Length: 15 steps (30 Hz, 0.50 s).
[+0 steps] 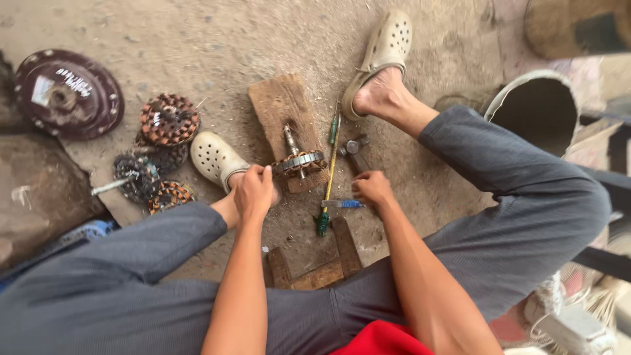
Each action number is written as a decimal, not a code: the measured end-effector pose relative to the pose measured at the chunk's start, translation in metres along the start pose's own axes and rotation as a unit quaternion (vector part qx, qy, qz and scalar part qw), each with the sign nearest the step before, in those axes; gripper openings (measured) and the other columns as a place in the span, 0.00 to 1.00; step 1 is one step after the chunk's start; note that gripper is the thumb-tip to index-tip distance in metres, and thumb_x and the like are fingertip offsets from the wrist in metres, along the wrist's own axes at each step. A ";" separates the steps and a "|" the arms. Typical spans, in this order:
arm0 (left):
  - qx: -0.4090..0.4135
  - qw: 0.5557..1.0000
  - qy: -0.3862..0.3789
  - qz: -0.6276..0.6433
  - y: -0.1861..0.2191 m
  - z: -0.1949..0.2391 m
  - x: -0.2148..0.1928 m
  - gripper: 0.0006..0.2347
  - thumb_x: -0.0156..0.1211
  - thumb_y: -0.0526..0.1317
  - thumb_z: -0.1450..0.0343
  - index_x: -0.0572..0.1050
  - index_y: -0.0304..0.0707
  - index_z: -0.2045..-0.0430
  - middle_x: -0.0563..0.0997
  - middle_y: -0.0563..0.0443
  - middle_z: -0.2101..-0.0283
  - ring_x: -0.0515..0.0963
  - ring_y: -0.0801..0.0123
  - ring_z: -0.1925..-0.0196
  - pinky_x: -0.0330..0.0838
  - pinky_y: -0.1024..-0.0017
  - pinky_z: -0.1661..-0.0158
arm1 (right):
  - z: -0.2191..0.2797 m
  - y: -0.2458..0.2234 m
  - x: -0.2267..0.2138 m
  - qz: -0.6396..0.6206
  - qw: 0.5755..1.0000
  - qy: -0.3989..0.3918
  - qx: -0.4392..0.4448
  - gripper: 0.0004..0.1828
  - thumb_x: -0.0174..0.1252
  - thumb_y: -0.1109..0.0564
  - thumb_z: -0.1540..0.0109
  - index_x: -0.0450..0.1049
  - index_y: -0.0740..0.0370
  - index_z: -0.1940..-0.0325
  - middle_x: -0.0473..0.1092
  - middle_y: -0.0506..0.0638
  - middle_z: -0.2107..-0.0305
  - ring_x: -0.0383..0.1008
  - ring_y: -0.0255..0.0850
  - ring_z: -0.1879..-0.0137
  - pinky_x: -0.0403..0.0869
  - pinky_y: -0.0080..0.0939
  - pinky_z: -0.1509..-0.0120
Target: The person sits on the ground and uses a hammer and chisel to work on a small mechanical component placed on a wooden block. They repeatedly strike the chisel to adjust or shape the part, occasionally repositioning it with their hands.
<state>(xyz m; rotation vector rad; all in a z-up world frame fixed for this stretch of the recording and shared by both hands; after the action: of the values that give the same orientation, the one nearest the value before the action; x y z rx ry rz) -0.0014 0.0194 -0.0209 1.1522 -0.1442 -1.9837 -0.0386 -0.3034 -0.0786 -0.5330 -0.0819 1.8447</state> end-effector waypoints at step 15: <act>0.136 0.973 0.077 0.167 -0.007 -0.024 0.018 0.10 0.59 0.36 0.27 0.74 0.30 0.55 0.75 0.40 0.51 0.82 0.59 0.57 0.79 0.69 0.61 | -0.047 0.114 0.098 -0.265 0.911 0.121 0.290 0.09 0.66 0.60 0.41 0.81 0.62 0.57 0.76 0.54 0.67 0.75 0.43 0.70 0.79 0.44 0.69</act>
<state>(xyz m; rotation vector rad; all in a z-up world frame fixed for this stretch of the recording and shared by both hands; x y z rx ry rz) 0.0080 0.0185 -0.0498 1.3514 -0.5079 -1.6036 -0.1440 -0.2625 -0.1879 -0.2732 0.4408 1.1742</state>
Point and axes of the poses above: each hand's wrist, its own z-axis away from the middle knuckle, its own x-axis out of the palm, y = z × x, the point moved 3 cm from there along -z, towards the middle knuckle
